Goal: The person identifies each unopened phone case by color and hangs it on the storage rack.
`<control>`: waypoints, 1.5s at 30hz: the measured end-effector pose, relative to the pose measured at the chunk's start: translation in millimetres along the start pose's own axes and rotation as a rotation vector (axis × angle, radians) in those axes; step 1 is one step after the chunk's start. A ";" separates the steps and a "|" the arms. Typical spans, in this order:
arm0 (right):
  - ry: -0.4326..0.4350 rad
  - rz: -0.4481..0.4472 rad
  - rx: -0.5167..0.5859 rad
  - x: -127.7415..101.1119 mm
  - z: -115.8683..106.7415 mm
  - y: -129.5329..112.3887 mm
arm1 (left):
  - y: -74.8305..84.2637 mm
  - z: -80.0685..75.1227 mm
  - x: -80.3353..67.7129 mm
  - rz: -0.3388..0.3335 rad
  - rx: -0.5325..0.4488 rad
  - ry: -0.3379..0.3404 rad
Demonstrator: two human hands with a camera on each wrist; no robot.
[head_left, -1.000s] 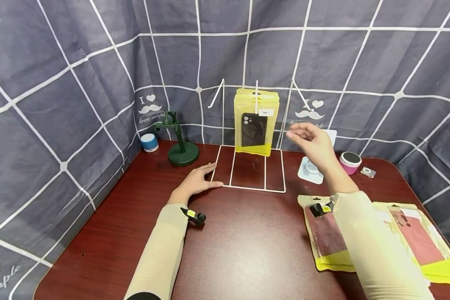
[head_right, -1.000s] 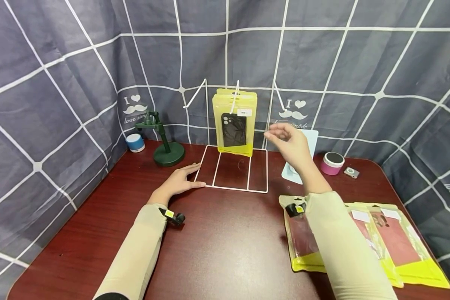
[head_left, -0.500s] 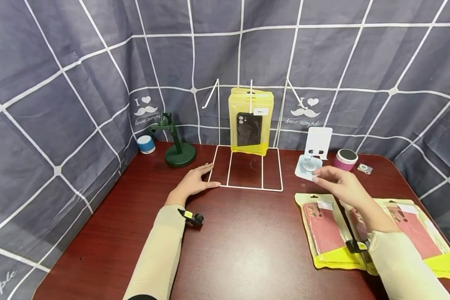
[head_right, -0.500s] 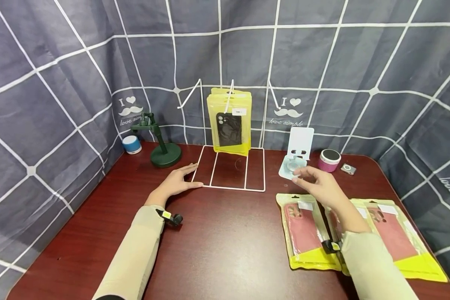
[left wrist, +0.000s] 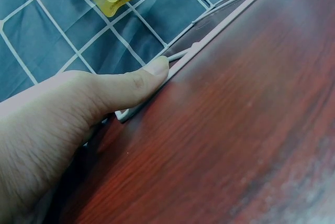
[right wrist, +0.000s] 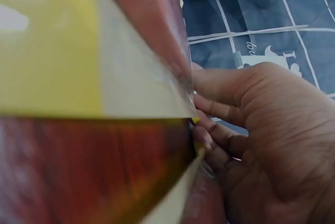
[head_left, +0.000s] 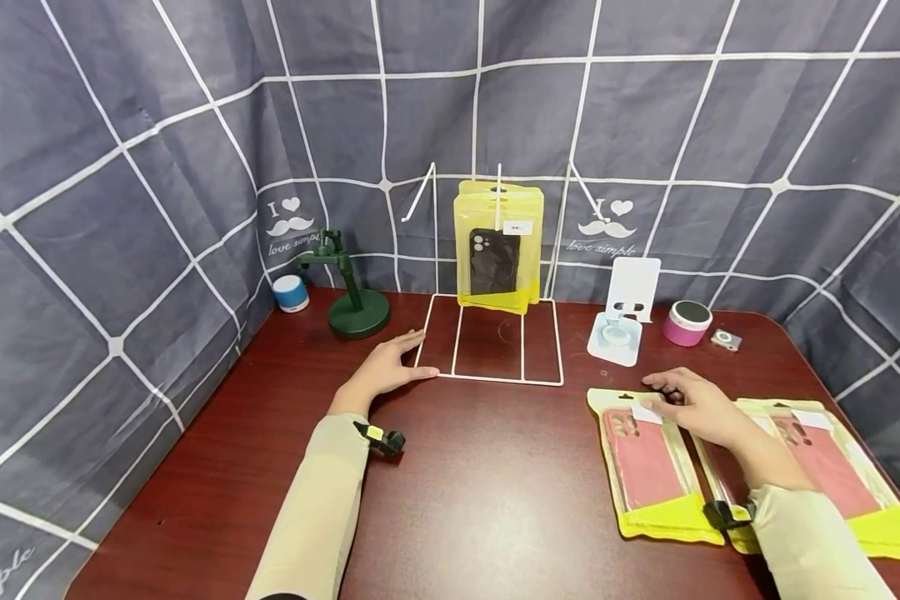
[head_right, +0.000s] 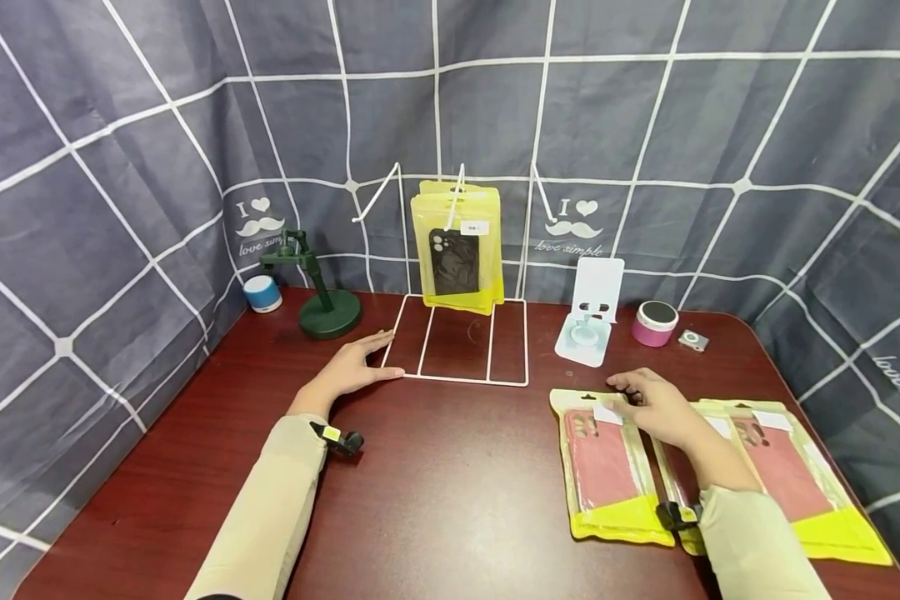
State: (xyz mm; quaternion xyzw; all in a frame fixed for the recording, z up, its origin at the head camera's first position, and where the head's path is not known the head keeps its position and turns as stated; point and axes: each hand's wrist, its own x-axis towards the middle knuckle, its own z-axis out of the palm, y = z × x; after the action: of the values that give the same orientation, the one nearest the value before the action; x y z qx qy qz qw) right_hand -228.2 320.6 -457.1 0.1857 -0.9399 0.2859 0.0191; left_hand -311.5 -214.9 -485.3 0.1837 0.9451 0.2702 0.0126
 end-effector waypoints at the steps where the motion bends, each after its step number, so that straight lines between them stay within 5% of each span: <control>1: 0.002 0.009 -0.001 -0.1 1.1 0.8 | -0.1 0.1 -0.1 -0.001 0.001 0.000; 23: 0.068 -0.005 0.025 -1.7 8.3 3.1 | 0.9 -1.6 -1.8 0.005 -0.011 0.010; 35: -0.038 0.007 0.113 -5.3 5.1 4.8 | -1.6 0.9 0.0 0.001 0.002 0.005; 45: 0.079 0.114 0.151 -3.2 4.0 2.2 | -1.4 0.8 -0.2 -0.005 0.001 0.002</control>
State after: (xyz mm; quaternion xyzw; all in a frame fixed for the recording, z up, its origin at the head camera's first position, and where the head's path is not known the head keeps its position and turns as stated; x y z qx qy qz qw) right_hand -225.7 321.2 -462.0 0.1216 -0.9232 0.3638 0.0256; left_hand -311.7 -215.7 -486.7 0.1809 0.9457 0.2698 0.0121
